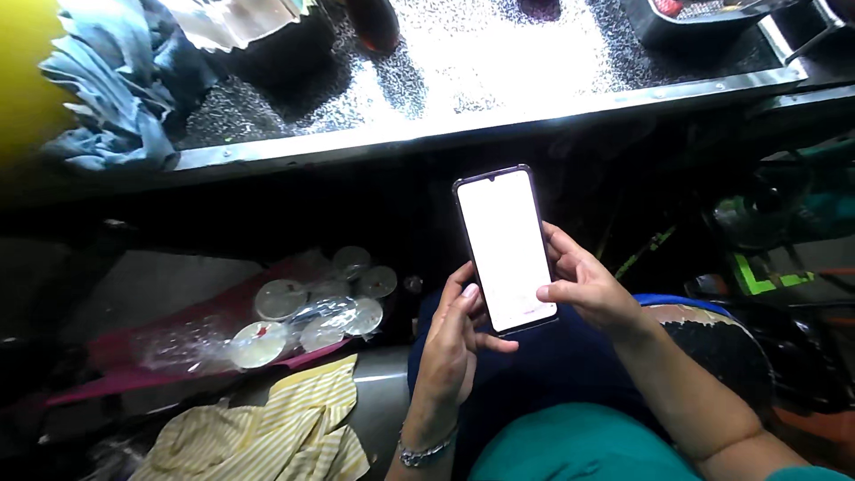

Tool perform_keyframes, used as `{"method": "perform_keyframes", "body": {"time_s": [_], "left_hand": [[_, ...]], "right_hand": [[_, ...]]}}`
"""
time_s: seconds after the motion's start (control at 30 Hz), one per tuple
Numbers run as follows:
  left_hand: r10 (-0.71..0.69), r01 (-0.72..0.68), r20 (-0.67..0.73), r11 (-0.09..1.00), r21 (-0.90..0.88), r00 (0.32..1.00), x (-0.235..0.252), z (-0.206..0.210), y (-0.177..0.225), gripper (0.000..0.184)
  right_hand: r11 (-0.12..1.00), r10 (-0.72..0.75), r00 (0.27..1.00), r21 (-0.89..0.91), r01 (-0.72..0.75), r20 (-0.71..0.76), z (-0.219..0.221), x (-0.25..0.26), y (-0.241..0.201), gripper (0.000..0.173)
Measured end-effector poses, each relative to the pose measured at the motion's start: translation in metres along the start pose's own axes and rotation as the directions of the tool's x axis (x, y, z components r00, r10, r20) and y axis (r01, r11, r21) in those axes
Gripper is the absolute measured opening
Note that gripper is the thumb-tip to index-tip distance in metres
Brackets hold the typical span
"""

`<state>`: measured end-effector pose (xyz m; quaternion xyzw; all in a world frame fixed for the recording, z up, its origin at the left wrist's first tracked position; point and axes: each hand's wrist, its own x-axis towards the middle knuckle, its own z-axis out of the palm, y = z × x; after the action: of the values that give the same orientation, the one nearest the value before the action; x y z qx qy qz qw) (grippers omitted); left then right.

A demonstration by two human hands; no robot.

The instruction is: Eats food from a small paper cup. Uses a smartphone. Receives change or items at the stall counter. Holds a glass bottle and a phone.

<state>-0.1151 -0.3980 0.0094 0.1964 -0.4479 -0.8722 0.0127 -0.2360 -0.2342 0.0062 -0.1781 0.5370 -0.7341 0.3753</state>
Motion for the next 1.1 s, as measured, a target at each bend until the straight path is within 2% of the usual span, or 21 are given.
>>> {"method": "perform_keyframes", "body": {"time_s": [0.1, 0.3, 0.5, 1.1], "left_hand": [[0.004, -0.004, 0.003, 1.0, -0.003, 1.0, 0.002, -0.001, 0.002, 0.039], [0.018, -0.018, -0.029, 1.0, 0.019, 0.999, 0.001, 0.0, 0.003, 0.039], [0.028, -0.027, -0.061, 0.999, 0.02, 0.998, 0.001, 0.003, 0.001, 0.042], [0.048, -0.046, -0.041, 0.998, 0.041, 0.998, 0.001, 0.0, 0.005, 0.038]], "right_hand": [[0.999, 0.023, 0.994, 0.026, -0.026, 0.106, -0.003, 0.001, 0.001, 0.098], [0.999, 0.052, 0.982, 0.006, -0.054, 0.184, -0.003, 0.002, 0.003, 0.114], [0.999, 0.052, 0.988, 0.003, -0.053, 0.146, -0.001, 0.002, 0.007, 0.109], [0.998, 0.024, 0.97, 0.051, -0.037, 0.24, -0.012, 0.0, 0.006, 0.105]]}}
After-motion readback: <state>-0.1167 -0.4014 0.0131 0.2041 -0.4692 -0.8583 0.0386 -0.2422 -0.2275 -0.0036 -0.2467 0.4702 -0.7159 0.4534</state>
